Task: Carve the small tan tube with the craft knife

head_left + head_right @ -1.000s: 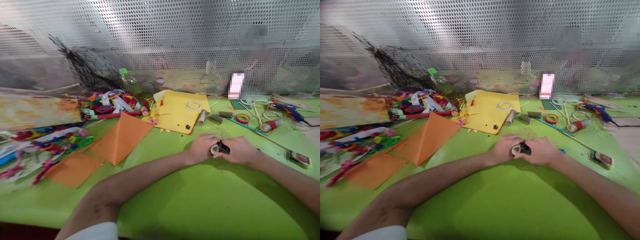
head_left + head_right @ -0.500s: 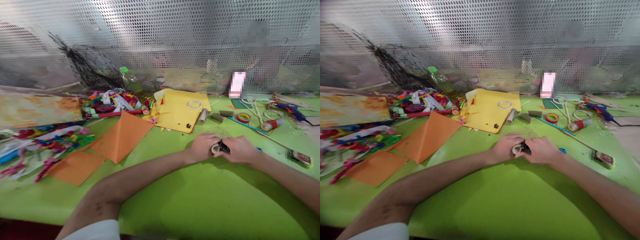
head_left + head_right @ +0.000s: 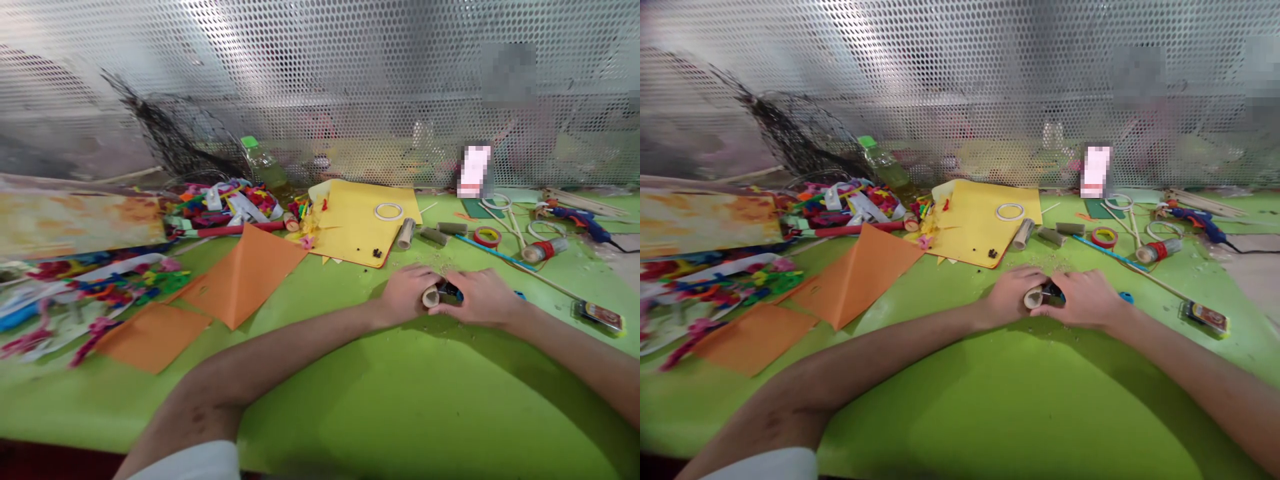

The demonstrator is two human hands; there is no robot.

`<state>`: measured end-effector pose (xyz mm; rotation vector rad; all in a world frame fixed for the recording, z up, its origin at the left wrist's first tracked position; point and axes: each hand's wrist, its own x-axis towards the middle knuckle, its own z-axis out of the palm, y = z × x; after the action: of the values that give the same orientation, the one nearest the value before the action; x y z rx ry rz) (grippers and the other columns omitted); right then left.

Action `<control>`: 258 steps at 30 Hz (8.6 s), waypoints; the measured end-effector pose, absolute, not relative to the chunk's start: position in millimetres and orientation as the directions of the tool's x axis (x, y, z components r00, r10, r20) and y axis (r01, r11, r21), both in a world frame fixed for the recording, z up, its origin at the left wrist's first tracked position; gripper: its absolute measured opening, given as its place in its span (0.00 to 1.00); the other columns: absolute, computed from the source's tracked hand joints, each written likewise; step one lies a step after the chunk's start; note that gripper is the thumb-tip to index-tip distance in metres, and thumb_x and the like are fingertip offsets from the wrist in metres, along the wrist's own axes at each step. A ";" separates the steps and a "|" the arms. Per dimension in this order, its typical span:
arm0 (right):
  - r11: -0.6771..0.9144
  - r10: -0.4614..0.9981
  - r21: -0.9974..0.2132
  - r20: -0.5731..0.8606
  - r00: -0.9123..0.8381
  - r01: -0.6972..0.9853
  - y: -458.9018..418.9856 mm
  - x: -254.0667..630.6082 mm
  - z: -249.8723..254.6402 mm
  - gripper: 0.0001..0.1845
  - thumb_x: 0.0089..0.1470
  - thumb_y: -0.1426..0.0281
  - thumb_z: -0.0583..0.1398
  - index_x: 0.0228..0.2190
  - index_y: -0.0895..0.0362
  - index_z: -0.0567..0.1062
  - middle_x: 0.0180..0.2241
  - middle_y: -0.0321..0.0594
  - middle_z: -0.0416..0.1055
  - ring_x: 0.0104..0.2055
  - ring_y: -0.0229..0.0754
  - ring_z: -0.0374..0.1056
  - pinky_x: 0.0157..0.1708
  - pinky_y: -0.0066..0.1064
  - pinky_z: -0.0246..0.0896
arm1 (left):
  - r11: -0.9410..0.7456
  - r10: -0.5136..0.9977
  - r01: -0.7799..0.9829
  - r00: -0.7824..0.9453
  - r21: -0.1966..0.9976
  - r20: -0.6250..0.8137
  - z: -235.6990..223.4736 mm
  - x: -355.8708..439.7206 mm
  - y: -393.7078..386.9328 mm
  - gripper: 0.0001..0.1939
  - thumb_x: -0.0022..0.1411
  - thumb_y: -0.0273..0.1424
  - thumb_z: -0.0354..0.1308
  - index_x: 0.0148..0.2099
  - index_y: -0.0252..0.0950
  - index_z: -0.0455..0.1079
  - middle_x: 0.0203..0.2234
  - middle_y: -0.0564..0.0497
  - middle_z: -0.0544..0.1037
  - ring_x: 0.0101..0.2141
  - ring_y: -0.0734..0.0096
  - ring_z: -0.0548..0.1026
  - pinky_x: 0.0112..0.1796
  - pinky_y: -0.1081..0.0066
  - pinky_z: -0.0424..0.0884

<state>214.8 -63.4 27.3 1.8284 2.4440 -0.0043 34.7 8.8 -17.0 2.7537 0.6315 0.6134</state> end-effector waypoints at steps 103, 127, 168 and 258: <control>0.296 0.955 0.119 -0.024 -0.295 0.948 -61.1 211.5 20.8 0.44 0.57 0.36 0.39 0.38 0.57 0.76 0.36 0.52 0.79 0.35 0.54 0.75 0.28 0.36 0.52 | -0.854 0.472 0.310 0.799 0.418 0.372 -19.2 32.3 12.1 0.14 0.59 0.36 0.63 0.45 0.34 0.74 0.37 0.45 0.78 0.36 0.64 0.76 0.36 0.67 0.72; 0.385 0.916 0.159 0.054 -0.397 0.909 -64.0 214.8 26.3 0.43 0.55 0.35 0.43 0.44 0.58 0.72 0.35 0.51 0.78 0.33 0.50 0.74 0.28 0.34 0.48 | -0.883 0.384 0.209 0.838 0.421 0.388 -25.9 35.2 15.2 0.13 0.53 0.34 0.63 0.37 0.35 0.65 0.32 0.47 0.74 0.33 0.65 0.72 0.33 0.68 0.68; 0.420 0.908 0.099 -0.033 -0.419 0.902 -63.6 214.7 22.4 0.40 0.59 0.39 0.44 0.41 0.60 0.75 0.34 0.52 0.79 0.32 0.51 0.74 0.26 0.35 0.49 | -0.899 0.377 0.214 0.823 0.382 0.425 -24.3 31.2 11.8 0.12 0.60 0.37 0.62 0.37 0.34 0.69 0.29 0.48 0.77 0.30 0.68 0.74 0.32 0.70 0.68; 0.428 0.904 0.099 -0.064 -0.424 0.898 -69.3 209.9 33.1 0.36 0.61 0.42 0.45 0.43 0.59 0.75 0.38 0.50 0.77 0.36 0.50 0.74 0.30 0.35 0.54 | -0.906 0.361 0.203 0.828 0.372 0.428 -24.9 31.2 12.6 0.10 0.59 0.35 0.63 0.36 0.33 0.69 0.27 0.49 0.75 0.29 0.68 0.71 0.31 0.70 0.66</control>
<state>209.9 -69.3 33.1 1.6228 2.5625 0.0758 31.2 12.6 -24.9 2.6981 0.4279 0.7212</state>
